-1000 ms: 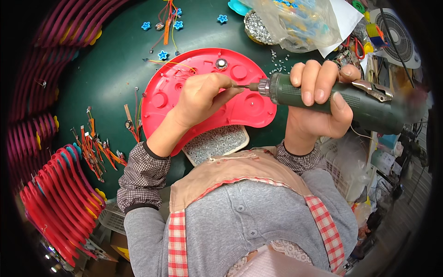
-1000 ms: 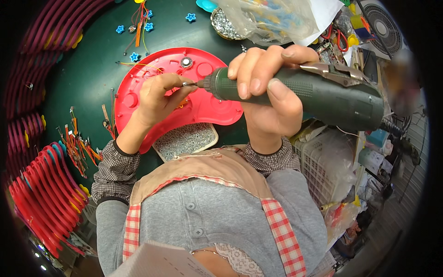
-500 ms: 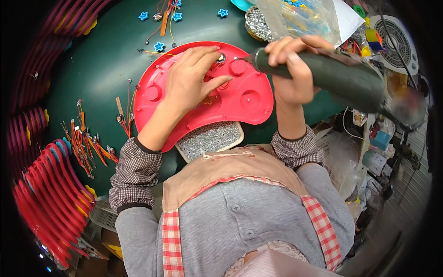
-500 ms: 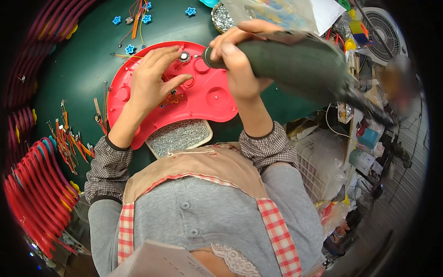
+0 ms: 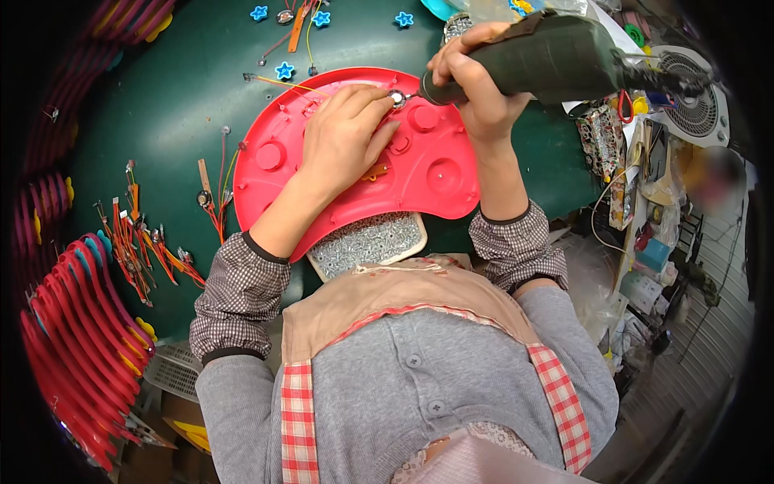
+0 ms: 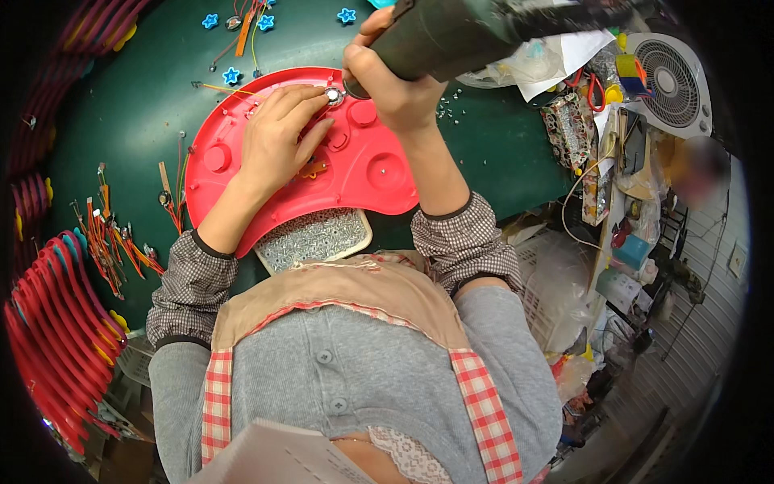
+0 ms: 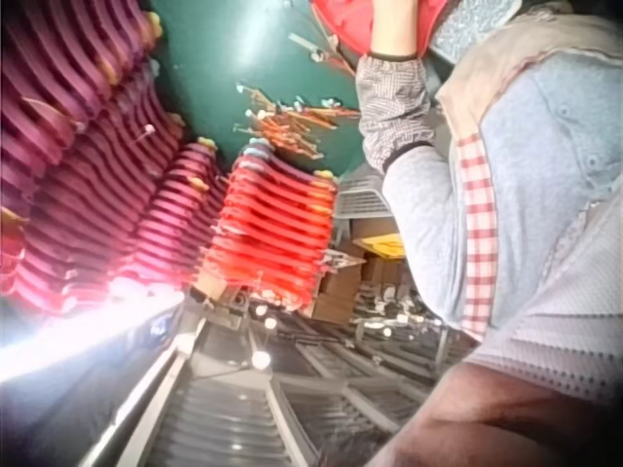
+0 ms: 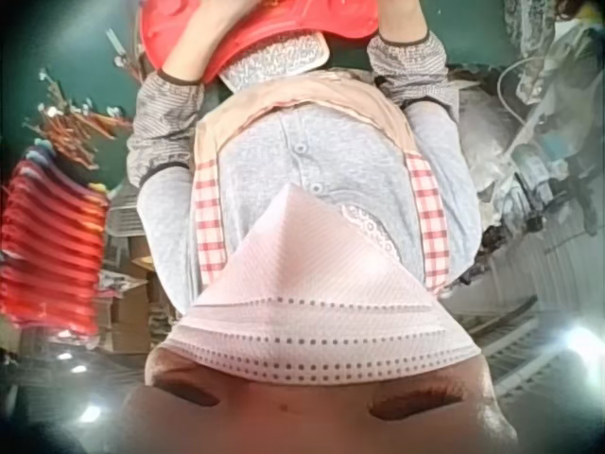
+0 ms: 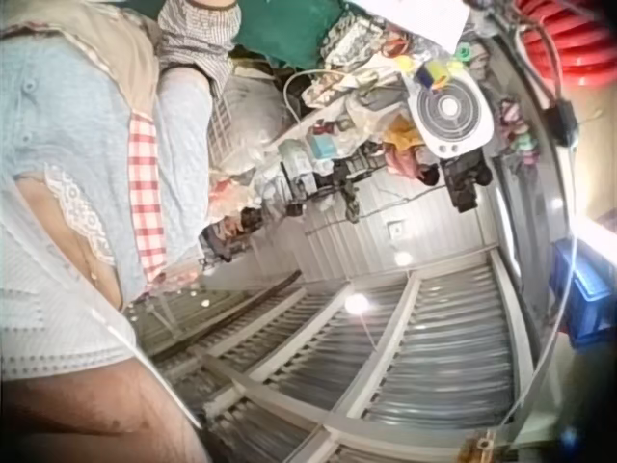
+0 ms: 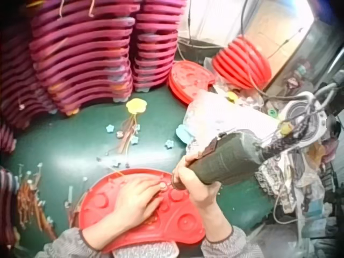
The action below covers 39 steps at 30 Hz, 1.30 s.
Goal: The person assembles decorative lanterns by attaching star-shaped plastic pieces and small LED lights to red plastic frames. They use a soldering iron to connect wires and a hot glue gun to secure components. The person repeatedly handles the frames, wires, and decorative pieces while working at a cluttered table.
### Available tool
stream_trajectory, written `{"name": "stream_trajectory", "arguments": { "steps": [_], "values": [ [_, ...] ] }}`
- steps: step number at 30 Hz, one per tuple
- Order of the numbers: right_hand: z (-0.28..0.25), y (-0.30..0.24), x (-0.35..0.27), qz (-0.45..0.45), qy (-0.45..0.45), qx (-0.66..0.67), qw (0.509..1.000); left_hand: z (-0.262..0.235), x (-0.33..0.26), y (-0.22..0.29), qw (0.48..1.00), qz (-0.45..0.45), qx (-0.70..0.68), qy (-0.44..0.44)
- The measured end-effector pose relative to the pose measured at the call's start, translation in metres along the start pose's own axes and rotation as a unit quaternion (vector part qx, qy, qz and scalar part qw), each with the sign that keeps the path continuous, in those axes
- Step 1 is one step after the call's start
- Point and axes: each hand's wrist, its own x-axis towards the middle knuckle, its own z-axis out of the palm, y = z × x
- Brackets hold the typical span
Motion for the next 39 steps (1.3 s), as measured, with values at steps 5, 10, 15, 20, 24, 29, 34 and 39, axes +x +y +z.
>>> {"name": "stream_trajectory", "arguments": {
  "steps": [5,10,15,20,24,29,34,39],
  "values": [
    [-0.014,-0.006,-0.003,-0.013,0.036,0.102,0.994,-0.007,0.003,0.001,1.0,-0.004,-0.029,-0.013],
    [-0.06,-0.042,0.009,-0.121,0.183,0.109,0.97,-0.012,0.073,0.001,0.999,0.026,0.005,-0.02],
    [-0.078,-0.046,-0.002,-0.123,0.172,0.055,0.976,0.09,0.16,-0.002,0.974,0.078,0.188,-0.096],
    [-0.081,-0.055,-0.02,-0.143,0.166,0.045,0.975,0.117,0.171,-0.008,0.97,0.038,0.14,-0.196],
    [-0.076,-0.057,-0.021,-0.147,0.158,0.028,0.976,0.096,0.178,0.006,0.98,-0.067,0.003,-0.19],
    [-0.063,-0.063,-0.026,-0.141,0.151,0.055,0.977,0.077,0.165,0.005,0.986,-0.062,-0.061,-0.145],
    [-0.026,-0.07,-0.036,-0.108,0.097,0.111,0.983,-0.007,0.077,0.017,0.982,-0.066,-0.153,-0.088],
    [-0.006,-0.074,-0.037,-0.063,0.041,0.144,0.987,-0.016,0.016,0.018,0.989,0.053,-0.134,-0.035]
  ]
}}
